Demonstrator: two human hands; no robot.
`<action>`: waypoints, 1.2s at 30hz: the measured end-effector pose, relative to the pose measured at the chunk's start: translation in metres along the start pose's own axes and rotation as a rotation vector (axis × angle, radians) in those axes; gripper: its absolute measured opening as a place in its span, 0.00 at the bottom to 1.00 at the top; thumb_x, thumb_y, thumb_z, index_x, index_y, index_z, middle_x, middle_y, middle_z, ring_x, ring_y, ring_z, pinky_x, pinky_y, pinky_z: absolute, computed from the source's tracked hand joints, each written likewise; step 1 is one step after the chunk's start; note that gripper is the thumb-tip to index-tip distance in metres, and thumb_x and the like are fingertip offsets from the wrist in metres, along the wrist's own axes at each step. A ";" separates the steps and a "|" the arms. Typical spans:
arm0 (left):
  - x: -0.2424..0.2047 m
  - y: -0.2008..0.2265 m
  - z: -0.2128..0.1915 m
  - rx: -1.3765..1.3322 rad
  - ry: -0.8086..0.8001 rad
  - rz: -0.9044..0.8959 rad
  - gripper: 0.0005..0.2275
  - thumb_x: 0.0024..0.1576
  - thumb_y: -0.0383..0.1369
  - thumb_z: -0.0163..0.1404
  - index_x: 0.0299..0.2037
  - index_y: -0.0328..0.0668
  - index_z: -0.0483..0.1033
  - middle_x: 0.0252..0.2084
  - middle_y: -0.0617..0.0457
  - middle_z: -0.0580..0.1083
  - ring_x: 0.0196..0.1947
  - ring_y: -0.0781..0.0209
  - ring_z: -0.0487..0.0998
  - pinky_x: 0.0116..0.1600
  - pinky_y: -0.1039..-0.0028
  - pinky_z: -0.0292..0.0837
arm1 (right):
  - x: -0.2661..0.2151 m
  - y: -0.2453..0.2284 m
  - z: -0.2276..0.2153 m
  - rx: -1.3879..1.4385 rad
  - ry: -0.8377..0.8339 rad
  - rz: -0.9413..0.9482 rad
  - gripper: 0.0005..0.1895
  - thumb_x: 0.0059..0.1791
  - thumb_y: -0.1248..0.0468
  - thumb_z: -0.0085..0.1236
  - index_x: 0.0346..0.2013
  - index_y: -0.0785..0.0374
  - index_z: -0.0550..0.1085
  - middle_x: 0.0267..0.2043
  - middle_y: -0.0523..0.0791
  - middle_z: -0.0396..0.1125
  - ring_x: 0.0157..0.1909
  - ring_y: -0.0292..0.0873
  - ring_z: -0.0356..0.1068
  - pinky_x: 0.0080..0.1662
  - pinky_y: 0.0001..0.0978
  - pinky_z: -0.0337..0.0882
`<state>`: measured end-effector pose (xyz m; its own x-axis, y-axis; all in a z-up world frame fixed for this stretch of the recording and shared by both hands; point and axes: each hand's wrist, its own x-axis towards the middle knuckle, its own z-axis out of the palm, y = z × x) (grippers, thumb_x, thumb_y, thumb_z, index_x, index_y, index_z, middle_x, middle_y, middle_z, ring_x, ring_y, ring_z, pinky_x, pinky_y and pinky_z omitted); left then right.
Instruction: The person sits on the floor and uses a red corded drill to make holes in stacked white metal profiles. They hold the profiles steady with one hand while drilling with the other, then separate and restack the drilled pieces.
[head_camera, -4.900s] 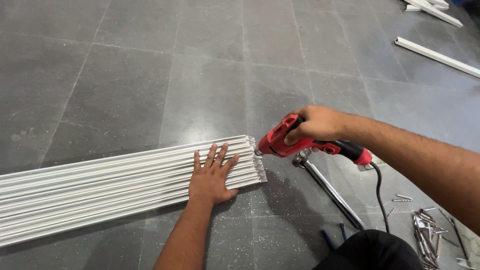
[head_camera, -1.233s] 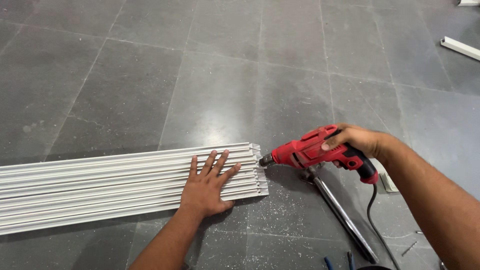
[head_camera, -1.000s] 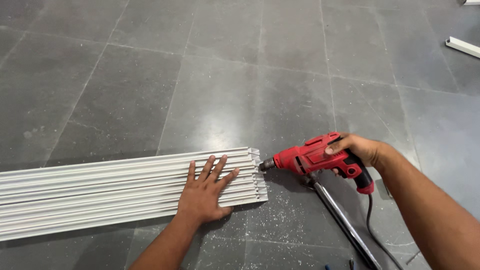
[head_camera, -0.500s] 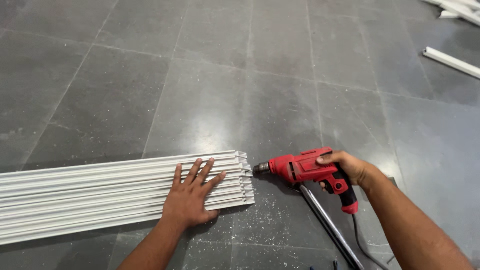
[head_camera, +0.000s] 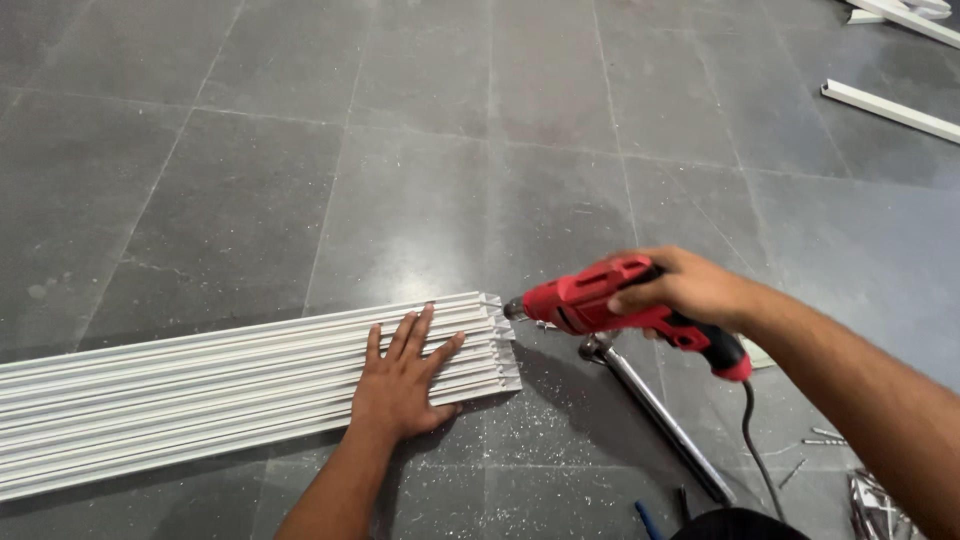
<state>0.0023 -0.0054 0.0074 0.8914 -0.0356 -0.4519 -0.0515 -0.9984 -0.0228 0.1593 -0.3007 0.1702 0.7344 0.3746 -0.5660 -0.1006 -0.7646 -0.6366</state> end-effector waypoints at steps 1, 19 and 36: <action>-0.002 0.000 0.001 -0.004 0.012 -0.003 0.45 0.47 0.73 0.44 0.73 0.88 0.31 0.81 0.57 0.28 0.79 0.57 0.28 0.77 0.47 0.21 | 0.001 -0.011 0.003 -0.044 -0.001 0.009 0.32 0.39 0.56 0.65 0.59 0.54 0.75 0.41 0.50 0.77 0.40 0.51 0.75 0.41 0.41 0.74; -0.006 -0.001 -0.004 -0.054 0.051 0.013 0.46 0.48 0.69 0.49 0.74 0.87 0.33 0.81 0.61 0.30 0.79 0.58 0.30 0.77 0.49 0.22 | 0.009 -0.089 0.031 -0.318 0.009 0.097 0.29 0.39 0.55 0.66 0.54 0.57 0.77 0.43 0.52 0.78 0.29 0.47 0.75 0.34 0.40 0.75; 0.001 -0.003 0.013 -0.064 0.155 0.089 0.45 0.50 0.64 0.52 0.75 0.75 0.38 0.79 0.64 0.39 0.78 0.52 0.39 0.75 0.39 0.26 | 0.018 -0.147 0.068 -0.392 0.052 0.197 0.24 0.34 0.59 0.63 0.44 0.64 0.80 0.30 0.54 0.73 0.21 0.50 0.69 0.24 0.43 0.68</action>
<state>-0.0028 -0.0014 -0.0047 0.9436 -0.1254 -0.3064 -0.1089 -0.9915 0.0705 0.1421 -0.1457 0.2185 0.7604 0.1823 -0.6233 0.0126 -0.9638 -0.2664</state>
